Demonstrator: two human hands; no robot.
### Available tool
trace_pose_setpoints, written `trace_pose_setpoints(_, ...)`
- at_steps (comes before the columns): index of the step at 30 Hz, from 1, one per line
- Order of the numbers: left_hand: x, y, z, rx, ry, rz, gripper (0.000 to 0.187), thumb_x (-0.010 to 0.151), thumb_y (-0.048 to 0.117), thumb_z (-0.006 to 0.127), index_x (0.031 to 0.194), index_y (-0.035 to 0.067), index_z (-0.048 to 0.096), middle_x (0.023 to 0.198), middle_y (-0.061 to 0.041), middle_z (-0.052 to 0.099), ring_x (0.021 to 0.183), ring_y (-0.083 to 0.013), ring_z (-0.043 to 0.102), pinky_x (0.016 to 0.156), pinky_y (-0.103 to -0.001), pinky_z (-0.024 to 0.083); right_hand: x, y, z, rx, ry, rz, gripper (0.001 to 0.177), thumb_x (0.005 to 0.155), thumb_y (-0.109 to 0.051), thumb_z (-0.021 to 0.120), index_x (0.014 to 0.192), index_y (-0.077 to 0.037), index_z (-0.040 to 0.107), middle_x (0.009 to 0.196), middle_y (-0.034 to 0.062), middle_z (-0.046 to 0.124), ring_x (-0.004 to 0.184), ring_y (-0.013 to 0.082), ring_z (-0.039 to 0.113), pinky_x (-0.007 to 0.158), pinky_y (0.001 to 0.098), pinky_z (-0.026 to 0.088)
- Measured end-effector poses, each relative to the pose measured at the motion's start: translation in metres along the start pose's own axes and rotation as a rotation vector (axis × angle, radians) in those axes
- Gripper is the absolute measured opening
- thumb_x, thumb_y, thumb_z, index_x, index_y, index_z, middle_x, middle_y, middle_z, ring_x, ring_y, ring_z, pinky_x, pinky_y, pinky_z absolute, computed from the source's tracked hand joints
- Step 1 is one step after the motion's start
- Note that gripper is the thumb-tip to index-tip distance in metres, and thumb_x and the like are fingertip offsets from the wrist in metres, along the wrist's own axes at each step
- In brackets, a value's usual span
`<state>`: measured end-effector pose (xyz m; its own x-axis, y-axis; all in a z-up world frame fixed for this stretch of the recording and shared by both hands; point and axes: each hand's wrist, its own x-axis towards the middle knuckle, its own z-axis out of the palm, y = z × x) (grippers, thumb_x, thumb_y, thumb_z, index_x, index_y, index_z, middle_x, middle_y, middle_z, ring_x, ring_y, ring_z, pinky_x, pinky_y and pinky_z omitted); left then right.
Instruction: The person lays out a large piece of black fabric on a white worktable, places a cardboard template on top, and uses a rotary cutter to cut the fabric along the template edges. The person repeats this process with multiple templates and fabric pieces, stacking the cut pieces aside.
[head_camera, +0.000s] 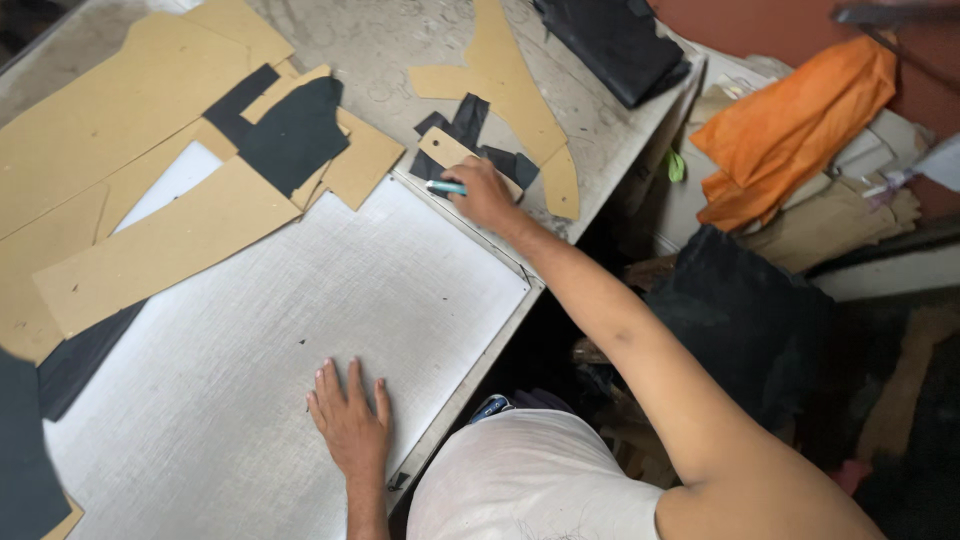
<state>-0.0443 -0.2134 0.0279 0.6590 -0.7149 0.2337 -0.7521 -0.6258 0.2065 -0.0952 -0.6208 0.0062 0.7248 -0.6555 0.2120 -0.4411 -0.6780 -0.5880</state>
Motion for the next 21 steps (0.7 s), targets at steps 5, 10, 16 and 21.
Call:
trace_pose_setpoints(5, -0.020, -0.012, 0.024, 0.020, -0.045, 0.045, 0.049, 0.108, 0.034, 0.055, 0.151, 0.010, 0.057, 0.165, -0.024, 0.037, 0.156, -0.0400, 0.032, 0.129, -0.060, 0.020, -0.074, -0.038, 0.047, -0.363, 0.041, -0.111, 0.056, 0.094, -0.003, 0.056, 0.149, -0.015, 0.053, 0.163, 0.0156, 0.032, 0.154, 0.0314, 0.027, 0.124, 0.0586, 0.013)
trace_pose_setpoints(10, -0.032, -0.036, 0.026, -0.064, -0.090, 0.103, 0.063, 0.110, 0.048, 0.053, 0.158, 0.009, 0.046, 0.168, -0.031, 0.026, 0.159, -0.0473, 0.021, 0.125, -0.070, 0.012, -0.209, -0.096, 0.057, -0.078, -0.124, -0.092, 0.059, 0.105, -0.031, 0.055, 0.158, -0.019, 0.034, 0.171, 0.0130, 0.019, 0.160, 0.0292, 0.016, 0.131, 0.0532, 0.013)
trace_pose_setpoints(16, -0.033, -0.078, -0.011, 0.044, -0.196, 0.058, 0.095, 0.109, 0.067, 0.047, 0.169, -0.003, 0.022, 0.171, -0.036, 0.011, 0.159, -0.0484, 0.007, 0.118, -0.075, -0.001, -0.332, -0.077, 0.002, 0.173, 0.060, 0.001, 0.012, 0.093, -0.023, 0.079, 0.104, -0.018, 0.081, 0.109, -0.0048, 0.077, 0.108, 0.0140, 0.069, 0.103, 0.0421, 0.043)
trace_pose_setpoints(21, -0.046, -0.055, -0.029, -0.573, -0.632, 0.481, 0.046, 0.087, 0.039, 0.070, 0.125, 0.013, 0.072, 0.116, -0.010, 0.075, 0.118, -0.0253, 0.065, 0.109, -0.050, 0.039, -0.399, 0.004, -0.104, -0.362, 0.440, 0.393, 0.024, 0.094, -0.014, 0.076, 0.118, -0.012, 0.077, 0.118, 0.0084, 0.074, 0.109, 0.0266, 0.064, 0.096, 0.0437, 0.041)
